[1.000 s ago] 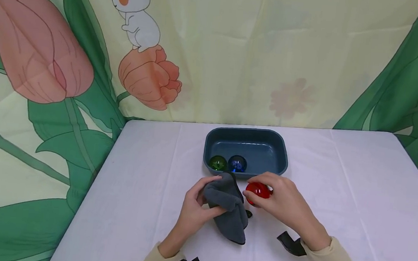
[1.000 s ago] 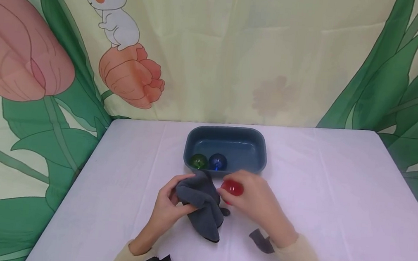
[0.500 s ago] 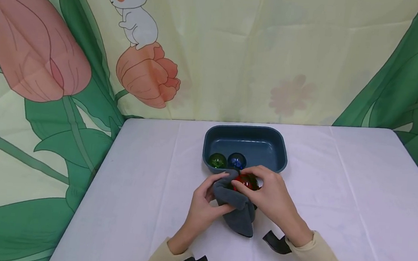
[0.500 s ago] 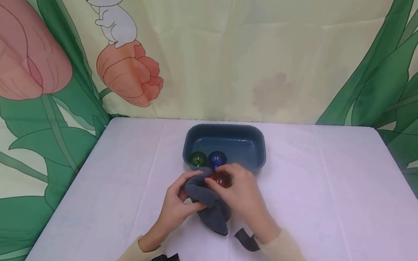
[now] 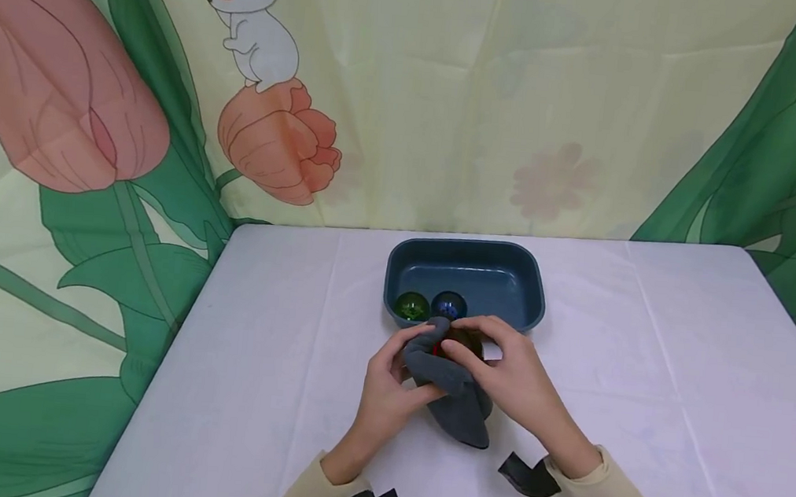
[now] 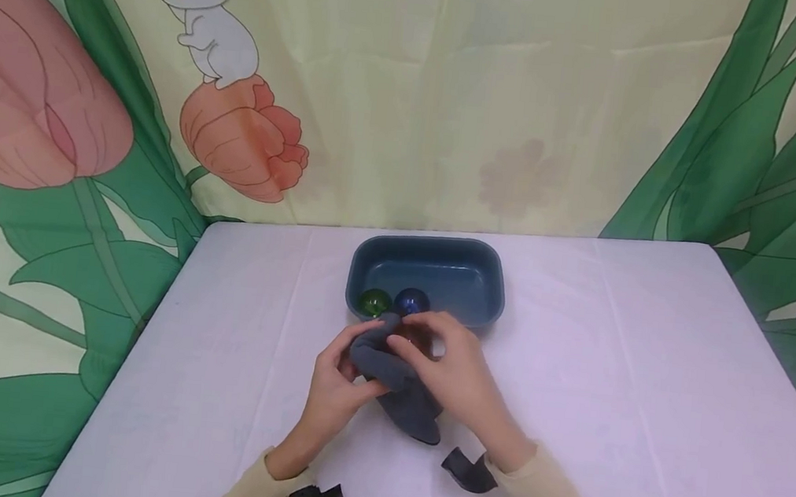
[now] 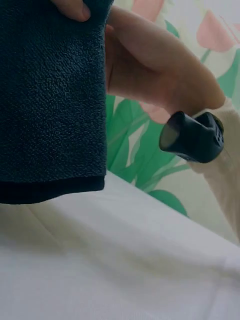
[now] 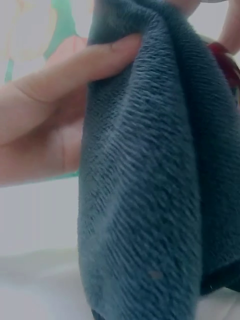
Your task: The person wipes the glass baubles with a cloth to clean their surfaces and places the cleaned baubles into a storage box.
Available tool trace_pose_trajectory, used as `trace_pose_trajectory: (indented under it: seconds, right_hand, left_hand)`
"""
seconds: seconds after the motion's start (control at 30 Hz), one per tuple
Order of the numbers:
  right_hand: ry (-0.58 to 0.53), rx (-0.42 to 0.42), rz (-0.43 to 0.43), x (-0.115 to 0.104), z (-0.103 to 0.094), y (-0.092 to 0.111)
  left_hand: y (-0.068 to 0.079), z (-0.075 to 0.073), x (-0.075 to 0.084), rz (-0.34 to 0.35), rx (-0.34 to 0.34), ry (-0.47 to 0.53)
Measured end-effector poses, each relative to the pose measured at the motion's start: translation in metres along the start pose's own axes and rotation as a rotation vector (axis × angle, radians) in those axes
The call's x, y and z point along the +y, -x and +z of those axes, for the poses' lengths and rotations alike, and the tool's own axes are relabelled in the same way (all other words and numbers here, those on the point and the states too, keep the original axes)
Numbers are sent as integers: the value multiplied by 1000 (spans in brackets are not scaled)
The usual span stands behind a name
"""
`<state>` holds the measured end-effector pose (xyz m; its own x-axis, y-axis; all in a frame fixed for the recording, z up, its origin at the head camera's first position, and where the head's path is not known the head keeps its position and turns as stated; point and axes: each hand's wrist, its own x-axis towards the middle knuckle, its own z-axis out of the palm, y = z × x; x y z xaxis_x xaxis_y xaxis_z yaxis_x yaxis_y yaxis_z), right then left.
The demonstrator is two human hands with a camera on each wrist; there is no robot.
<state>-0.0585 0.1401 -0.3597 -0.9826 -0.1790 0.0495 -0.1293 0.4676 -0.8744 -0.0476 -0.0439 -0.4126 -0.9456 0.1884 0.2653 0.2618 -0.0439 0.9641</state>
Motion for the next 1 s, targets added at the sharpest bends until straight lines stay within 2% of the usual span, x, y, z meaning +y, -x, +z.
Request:
trace_pose_trajectory:
  seconds: [0.23,0.37,0.67,1.0]
  right_hand:
    - [-163,-116,-64,3,-7,1]
    - [-226,-147,-106,4,-10,2]
    - [-263,-189,-178,13,-17,1]
    - [-323,-236,-147,18,-24,1]
  left_hand:
    - [-4,-4,3,9,7,-47]
    - [-5,-5,4,31,6,-69]
    - [-6,-4,10,-21,43,-118]
    - [-7,-4,12,-54,39,-56]
